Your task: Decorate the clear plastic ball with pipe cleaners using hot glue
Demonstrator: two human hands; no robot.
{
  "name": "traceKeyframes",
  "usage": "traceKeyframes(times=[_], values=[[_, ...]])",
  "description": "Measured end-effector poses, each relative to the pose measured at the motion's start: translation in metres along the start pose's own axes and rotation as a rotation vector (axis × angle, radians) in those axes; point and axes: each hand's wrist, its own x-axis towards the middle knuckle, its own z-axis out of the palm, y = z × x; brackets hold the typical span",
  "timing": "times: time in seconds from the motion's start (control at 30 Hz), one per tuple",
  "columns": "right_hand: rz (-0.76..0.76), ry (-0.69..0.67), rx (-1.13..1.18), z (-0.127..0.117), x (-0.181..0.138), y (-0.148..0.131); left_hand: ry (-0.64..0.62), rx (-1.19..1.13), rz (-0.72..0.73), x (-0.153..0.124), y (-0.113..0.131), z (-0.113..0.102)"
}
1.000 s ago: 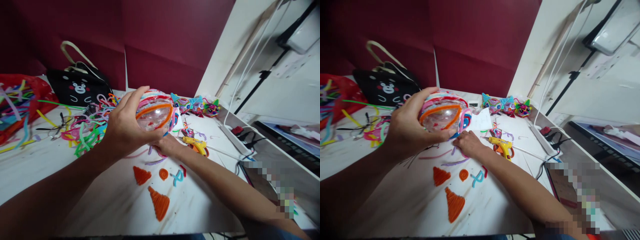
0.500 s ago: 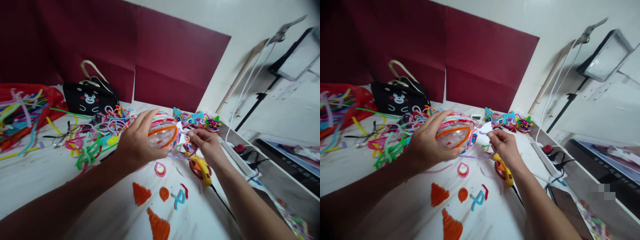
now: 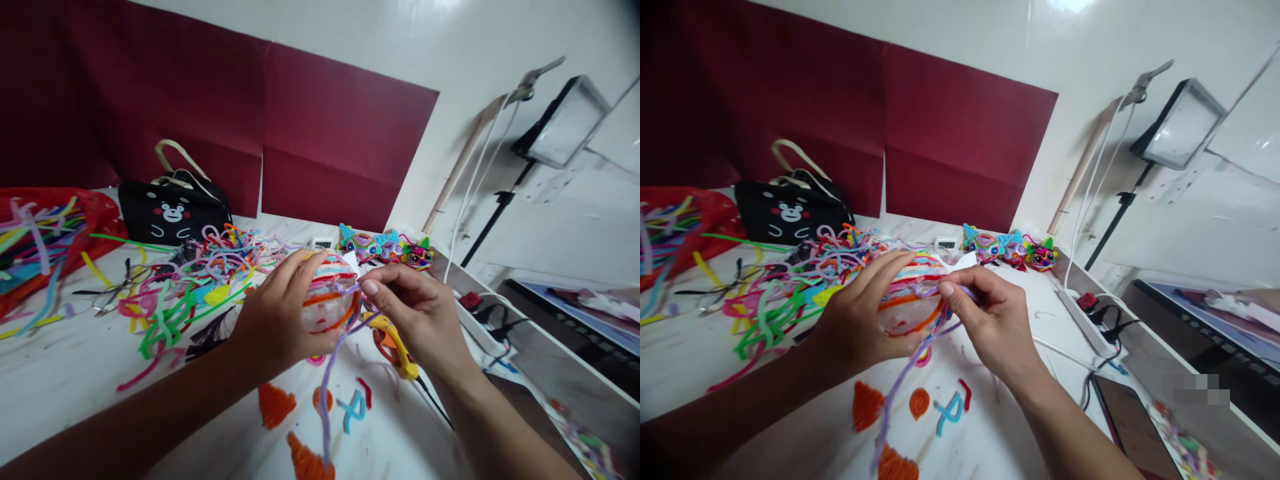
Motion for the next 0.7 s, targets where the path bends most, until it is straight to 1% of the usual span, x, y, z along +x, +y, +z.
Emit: traceKeyframes(times=[0.17, 0.4, 0.5, 0.6, 0.7], values=[[-0.005, -0.014, -0.042, 0.0016, 0.0009, 0.0016, -0.024, -0.028, 0.006, -0.0006, 0.0029, -0.0001], [0.002, -0.032, -0.069, 0.0041, 0.0027, -0.0006, -0.023, -0.035, -0.001, -0.0049, 0.0031, 0.0050], [-0.004, -0.065, -0.074, 0.0042, 0.0028, -0.0001, -0.039, -0.034, -0.011, -0.0056, 0.0032, 0.0059], [-0.081, -0.114, -0.096, 0.0023, 0.0023, 0.0016, -0.051, -0.031, -0.012, -0.0050, 0.0037, 0.0049], [-0.233, -0.156, -0.249, -0.0008, 0.0022, 0.0025, -0.078, -0.016, -0.002, -0.0040, 0.0046, 0.0032]])
